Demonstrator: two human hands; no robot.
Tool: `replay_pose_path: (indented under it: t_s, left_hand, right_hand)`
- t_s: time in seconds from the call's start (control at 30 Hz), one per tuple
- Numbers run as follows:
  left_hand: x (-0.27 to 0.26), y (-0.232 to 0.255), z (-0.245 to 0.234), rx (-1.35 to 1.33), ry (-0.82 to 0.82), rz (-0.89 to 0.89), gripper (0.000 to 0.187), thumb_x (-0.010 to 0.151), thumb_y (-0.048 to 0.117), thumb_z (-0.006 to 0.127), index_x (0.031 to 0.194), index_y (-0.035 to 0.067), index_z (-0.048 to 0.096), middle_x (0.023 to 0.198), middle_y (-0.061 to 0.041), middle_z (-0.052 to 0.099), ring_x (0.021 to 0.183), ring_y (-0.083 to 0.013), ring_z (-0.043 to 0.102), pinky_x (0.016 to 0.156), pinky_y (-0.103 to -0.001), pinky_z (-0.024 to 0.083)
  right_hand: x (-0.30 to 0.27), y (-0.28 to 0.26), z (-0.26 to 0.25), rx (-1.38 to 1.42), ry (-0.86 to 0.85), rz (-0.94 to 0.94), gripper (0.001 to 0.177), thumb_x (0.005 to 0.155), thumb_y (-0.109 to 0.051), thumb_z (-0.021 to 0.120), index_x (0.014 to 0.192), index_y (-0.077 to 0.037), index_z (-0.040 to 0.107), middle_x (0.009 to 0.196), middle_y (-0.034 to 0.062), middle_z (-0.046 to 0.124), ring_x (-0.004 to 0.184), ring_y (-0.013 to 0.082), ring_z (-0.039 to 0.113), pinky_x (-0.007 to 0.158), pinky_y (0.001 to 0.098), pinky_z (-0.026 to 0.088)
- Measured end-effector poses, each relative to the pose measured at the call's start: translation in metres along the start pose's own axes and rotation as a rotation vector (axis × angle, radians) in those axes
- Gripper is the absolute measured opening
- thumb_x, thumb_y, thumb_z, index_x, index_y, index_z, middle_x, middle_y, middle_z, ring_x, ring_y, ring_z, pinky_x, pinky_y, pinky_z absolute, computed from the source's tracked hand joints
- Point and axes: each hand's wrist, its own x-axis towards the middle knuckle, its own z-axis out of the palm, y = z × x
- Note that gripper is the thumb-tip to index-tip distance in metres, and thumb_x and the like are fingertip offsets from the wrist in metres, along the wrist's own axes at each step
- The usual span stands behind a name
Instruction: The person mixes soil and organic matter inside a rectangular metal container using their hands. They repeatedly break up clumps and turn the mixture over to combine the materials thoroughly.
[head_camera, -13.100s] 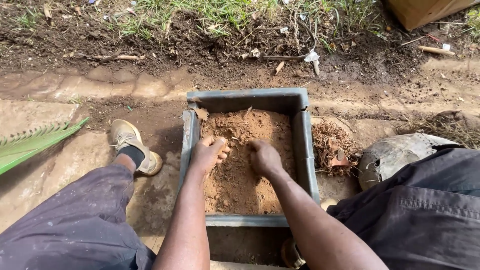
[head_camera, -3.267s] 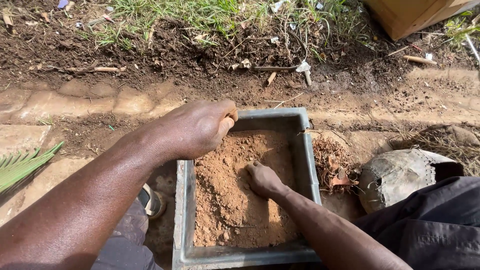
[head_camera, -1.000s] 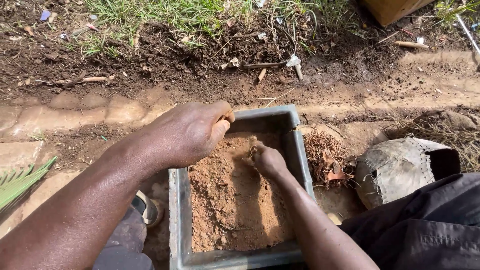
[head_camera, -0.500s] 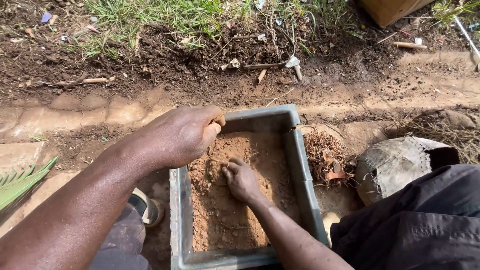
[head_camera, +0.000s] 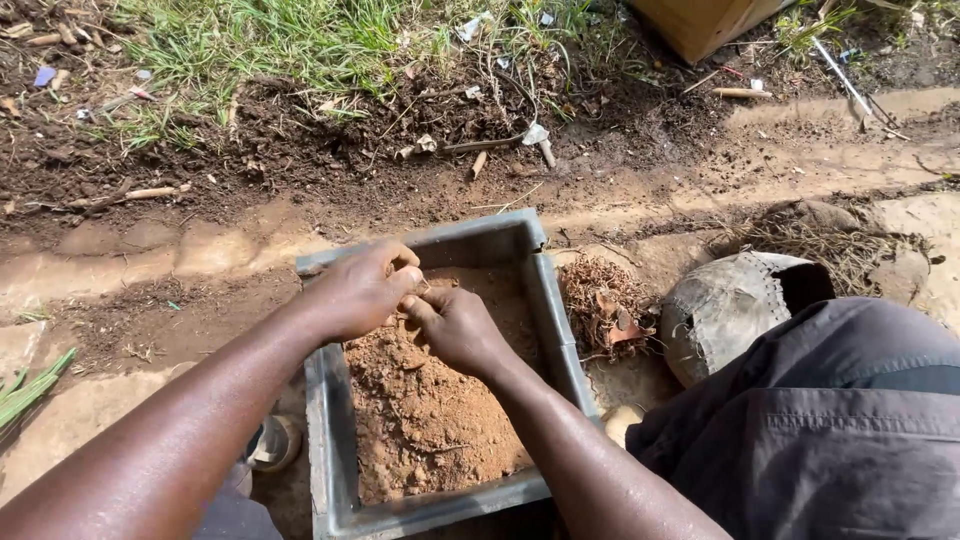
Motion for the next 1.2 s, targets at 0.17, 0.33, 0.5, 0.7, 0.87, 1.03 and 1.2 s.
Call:
replay_pose_path:
  t_s: [0.17, 0.33, 0.5, 0.7, 0.87, 1.03, 1.2]
  left_hand:
    - [-0.022, 0.039, 0.017, -0.039, -0.036, -0.128, 0.059, 0.101, 0.062, 0.053, 0.126, 0.011, 0.070, 0.116, -0.021, 0.079, 0.124, -0.0412, 0.071, 0.111, -0.052, 0.051]
    - [0.002, 0.016, 0.030, -0.068, 0.028, -0.087, 0.047, 0.100, 0.051, 0.056, 0.124, 0.012, 0.069, 0.130, -0.022, 0.071, 0.122, -0.0382, 0.067, 0.113, -0.052, 0.049]
    - [0.014, -0.006, 0.044, -0.163, 0.146, -0.077, 0.033, 0.100, 0.038, 0.059, 0.116, 0.013, 0.073, 0.087, -0.013, 0.080, 0.084, -0.0237, 0.080, 0.086, -0.041, 0.062]
    - [0.024, -0.008, 0.066, -0.535, -0.066, 0.029, 0.079, 0.105, 0.072, 0.026, 0.128, 0.012, 0.072, 0.106, -0.007, 0.082, 0.097, -0.0181, 0.074, 0.079, -0.031, 0.061]
    - [-0.002, 0.016, 0.046, -0.659, -0.181, -0.081, 0.111, 0.096, 0.086, 0.026, 0.164, -0.001, 0.023, 0.171, -0.031, 0.034, 0.155, -0.0486, 0.039, 0.113, -0.060, 0.049]
    - [-0.009, 0.037, 0.007, -0.344, -0.136, -0.121, 0.091, 0.104, 0.073, 0.025, 0.165, 0.005, 0.029, 0.158, -0.026, 0.053, 0.139, -0.0389, 0.061, 0.093, -0.048, 0.064]
    - [0.010, 0.024, 0.011, 0.050, -0.066, -0.123, 0.063, 0.112, 0.048, 0.044, 0.162, 0.010, 0.043, 0.141, -0.022, 0.065, 0.120, -0.0336, 0.071, 0.089, -0.044, 0.066]
  right_hand:
    - [-0.009, -0.008, -0.016, -0.389, 0.017, 0.026, 0.033, 0.094, -0.033, 0.063, 0.090, -0.005, 0.079, 0.089, 0.0182, 0.079, 0.100, 0.0415, 0.077, 0.079, 0.0588, 0.055]
    - [-0.030, -0.027, -0.031, -0.120, -0.154, -0.108, 0.027, 0.096, -0.013, 0.064, 0.116, 0.003, 0.071, 0.108, 0.0236, 0.077, 0.107, 0.0392, 0.071, 0.088, 0.0523, 0.060]
    - [-0.035, -0.032, -0.043, 0.404, -0.213, -0.012, 0.052, 0.093, -0.007, 0.068, 0.143, 0.008, 0.061, 0.114, 0.0115, 0.070, 0.103, 0.0204, 0.071, 0.091, 0.0342, 0.065]
    - [-0.011, -0.005, -0.027, 0.731, -0.158, 0.098, 0.053, 0.094, -0.013, 0.075, 0.142, 0.001, 0.062, 0.113, 0.0096, 0.070, 0.100, 0.0193, 0.072, 0.090, 0.0354, 0.066]
    - [-0.015, -0.005, -0.028, 0.988, -0.265, 0.266, 0.035, 0.094, 0.000, 0.061, 0.128, 0.000, 0.066, 0.106, 0.0174, 0.077, 0.093, 0.0280, 0.080, 0.083, 0.0403, 0.070]
    - [-0.002, 0.012, -0.074, 0.797, -0.192, 0.265, 0.038, 0.093, -0.003, 0.063, 0.131, -0.001, 0.067, 0.109, 0.0170, 0.080, 0.095, 0.0276, 0.080, 0.083, 0.0391, 0.069]
    - [0.058, 0.144, -0.182, 0.331, 0.174, 0.288, 0.046, 0.107, -0.019, 0.058, 0.150, -0.002, 0.054, 0.123, 0.0211, 0.075, 0.104, 0.0337, 0.078, 0.087, 0.0483, 0.069]
